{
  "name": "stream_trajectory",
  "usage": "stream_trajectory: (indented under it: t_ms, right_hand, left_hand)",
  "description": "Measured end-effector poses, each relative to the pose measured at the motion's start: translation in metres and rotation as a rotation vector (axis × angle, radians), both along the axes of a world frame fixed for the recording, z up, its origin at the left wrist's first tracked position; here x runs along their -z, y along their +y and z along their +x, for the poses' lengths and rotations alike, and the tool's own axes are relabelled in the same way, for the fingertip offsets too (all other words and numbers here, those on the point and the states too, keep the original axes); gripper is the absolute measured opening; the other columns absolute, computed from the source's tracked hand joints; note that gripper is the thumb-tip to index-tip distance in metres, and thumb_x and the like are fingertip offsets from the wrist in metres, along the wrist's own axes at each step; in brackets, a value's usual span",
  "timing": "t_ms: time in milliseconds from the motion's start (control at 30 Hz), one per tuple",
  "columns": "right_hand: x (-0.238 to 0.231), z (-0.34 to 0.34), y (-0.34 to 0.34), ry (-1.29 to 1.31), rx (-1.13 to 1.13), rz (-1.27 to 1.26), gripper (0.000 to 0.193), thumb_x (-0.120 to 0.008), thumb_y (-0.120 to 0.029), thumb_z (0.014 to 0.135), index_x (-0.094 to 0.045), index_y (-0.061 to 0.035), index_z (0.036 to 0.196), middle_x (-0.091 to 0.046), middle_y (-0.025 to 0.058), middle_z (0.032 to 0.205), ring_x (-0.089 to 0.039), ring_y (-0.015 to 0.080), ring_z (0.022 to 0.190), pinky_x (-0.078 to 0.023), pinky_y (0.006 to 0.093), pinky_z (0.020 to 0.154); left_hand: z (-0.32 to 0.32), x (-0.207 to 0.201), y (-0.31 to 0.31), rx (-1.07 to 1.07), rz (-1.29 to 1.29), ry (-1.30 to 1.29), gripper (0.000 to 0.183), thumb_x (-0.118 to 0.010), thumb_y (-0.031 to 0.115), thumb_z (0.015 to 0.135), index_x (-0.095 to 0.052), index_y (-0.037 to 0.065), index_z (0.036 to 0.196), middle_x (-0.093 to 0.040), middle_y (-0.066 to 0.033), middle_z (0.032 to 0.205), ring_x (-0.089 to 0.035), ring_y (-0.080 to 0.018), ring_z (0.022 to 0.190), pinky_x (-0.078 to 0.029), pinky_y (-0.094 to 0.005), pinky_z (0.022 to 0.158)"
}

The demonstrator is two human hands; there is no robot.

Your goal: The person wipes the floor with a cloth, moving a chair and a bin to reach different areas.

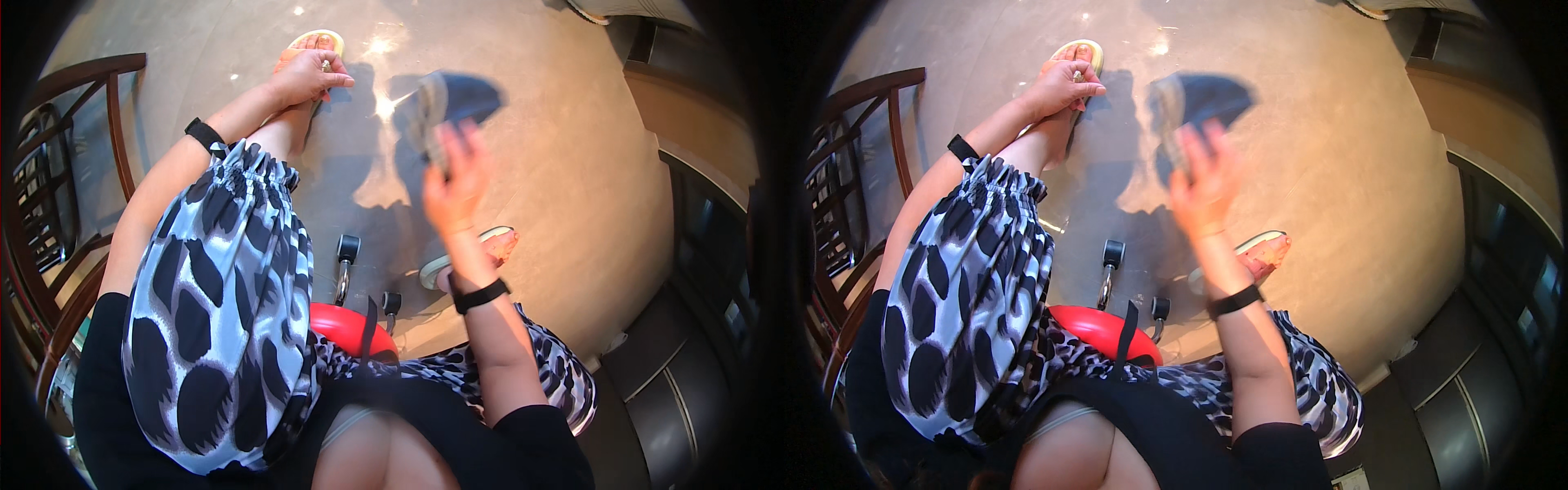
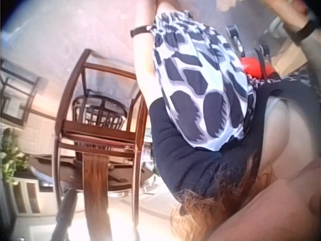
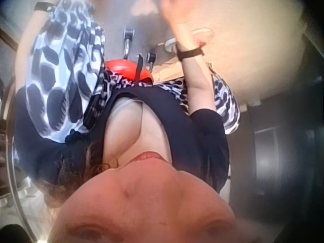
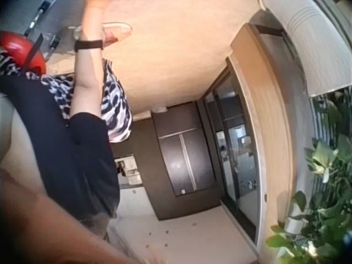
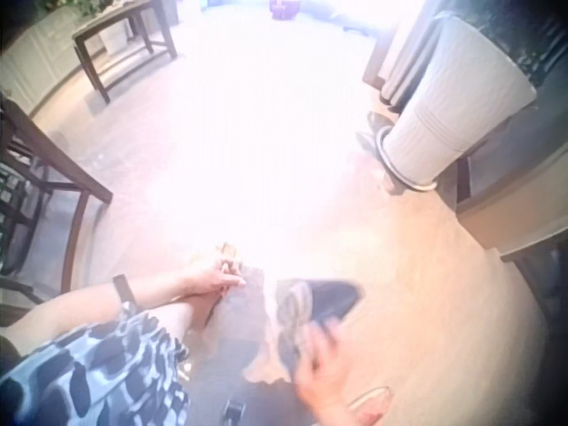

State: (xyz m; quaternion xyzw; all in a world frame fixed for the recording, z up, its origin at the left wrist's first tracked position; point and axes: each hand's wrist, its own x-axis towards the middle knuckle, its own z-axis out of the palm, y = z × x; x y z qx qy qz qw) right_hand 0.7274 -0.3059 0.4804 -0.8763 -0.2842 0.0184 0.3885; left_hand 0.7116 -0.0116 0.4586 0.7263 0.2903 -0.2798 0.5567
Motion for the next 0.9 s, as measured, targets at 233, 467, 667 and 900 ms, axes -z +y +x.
stream_trajectory:
  t_ms: [233,467,667,900]
  right_hand:
    - [0.04,-0.125,-0.012,0.116,-0.824,-0.252,0.039,-0.059,-0.018,0.073,-0.061,-0.0268,0.111,-0.05,0.0005,0.124,-0.048,0.0262,0.103,-0.04,0.0415,0.086]
    - [0.093,0.018,0.035,-0.151,-0.577,-0.317,0.036,-0.055,-0.016,0.077,-0.062,-0.0298,0.109,-0.052,-0.0022,0.122,-0.051,0.0269,0.104,-0.044,0.0428,0.083]
    - [0.053,0.073,0.054,-0.296,-0.423,-0.24,0.041,-0.059,-0.01,0.07,-0.065,-0.0267,0.106,-0.056,-0.0009,0.12,-0.052,0.0275,0.098,-0.045,0.0413,0.079]
    - [0.044,-0.112,0.008,-0.158,-1.188,-0.224,0.019,-0.053,-0.026,0.075,-0.069,-0.0245,0.087,-0.051,-0.0012,0.12,-0.046,0.0226,0.1,-0.038,0.0358,0.08]
  left_hand:
    - [0.003,0.0,0.0,-0.057,0.009,-0.045,0.016,-0.071,0.018,0.082,-0.059,0.007,0.082,-0.058,0.002,0.072,-0.054,-0.0048,0.055,-0.047,-0.0176,0.049]
    - [0.008,0.008,0.0,-0.083,0.014,-0.101,0.014,-0.071,0.017,0.082,-0.06,0.008,0.079,-0.058,0.0018,0.07,-0.055,-0.0051,0.054,-0.047,-0.0173,0.048]
    - [0.006,0.013,0.007,-0.133,-0.017,-0.141,0.017,-0.073,0.018,0.079,-0.061,0.008,0.079,-0.057,0.0012,0.068,-0.054,-0.0059,0.052,-0.046,-0.0188,0.045]
    - [0.001,0.0,0.004,-0.123,0.005,-0.16,0.013,-0.07,0.015,0.082,-0.06,0.008,0.079,-0.056,0.0007,0.065,-0.052,-0.0061,0.051,-0.045,-0.019,0.047]
